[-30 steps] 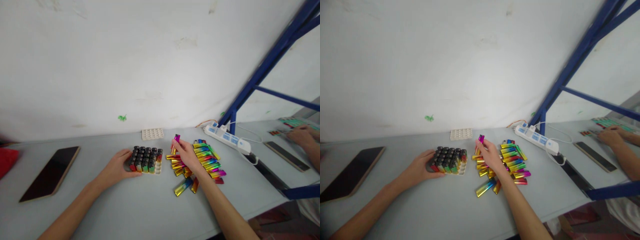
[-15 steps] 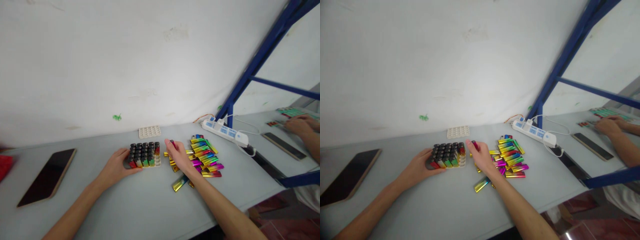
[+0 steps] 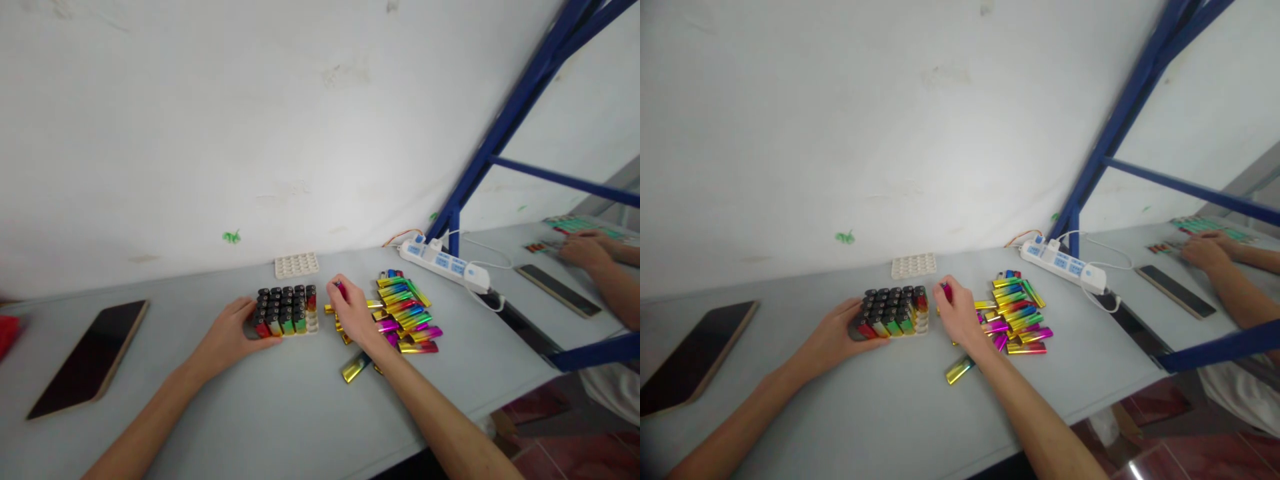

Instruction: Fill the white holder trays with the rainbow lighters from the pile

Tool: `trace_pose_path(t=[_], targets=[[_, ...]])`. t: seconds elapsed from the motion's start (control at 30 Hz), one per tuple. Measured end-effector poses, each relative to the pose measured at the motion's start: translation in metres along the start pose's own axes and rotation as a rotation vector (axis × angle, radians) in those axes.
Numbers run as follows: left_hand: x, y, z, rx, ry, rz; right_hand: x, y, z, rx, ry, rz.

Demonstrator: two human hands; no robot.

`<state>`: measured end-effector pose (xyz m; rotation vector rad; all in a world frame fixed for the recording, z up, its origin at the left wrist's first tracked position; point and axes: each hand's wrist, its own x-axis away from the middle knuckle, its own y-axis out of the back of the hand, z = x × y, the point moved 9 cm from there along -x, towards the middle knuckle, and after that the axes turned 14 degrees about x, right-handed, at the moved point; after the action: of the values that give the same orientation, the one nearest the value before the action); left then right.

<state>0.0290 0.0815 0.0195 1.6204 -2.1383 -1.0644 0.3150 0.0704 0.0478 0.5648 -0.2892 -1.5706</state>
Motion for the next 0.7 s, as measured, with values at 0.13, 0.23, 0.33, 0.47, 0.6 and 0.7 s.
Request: trace_pose_path(t=[0.13,0.23,0.33,0.47,0.6,0.7], targets=[[0.0,0.001,0.001,-0.011,-0.008,-0.002,0.0,0.002,0.006,0.075,0.047,0.002],[0.0,0.003,-0.001,-0.006,-0.02,0.004,0.0,0.002,0.012,0.14,0.131,0.014],[-0.001,0.004,-0.005,0.01,-0.048,0.001,0.002,0.002,0.024,0.211,0.311,0.008],[-0.001,0.004,-0.008,0.016,-0.065,-0.008,0.009,0.006,0.037,0.298,0.517,-0.036],[0.0,0.002,-0.006,0.029,-0.055,-0.002,0.01,0.01,0.034,0.381,0.516,-0.018],[0.001,0.001,-0.002,0.025,-0.041,-0.007,0.009,0.008,0.029,0.351,0.476,0.055]])
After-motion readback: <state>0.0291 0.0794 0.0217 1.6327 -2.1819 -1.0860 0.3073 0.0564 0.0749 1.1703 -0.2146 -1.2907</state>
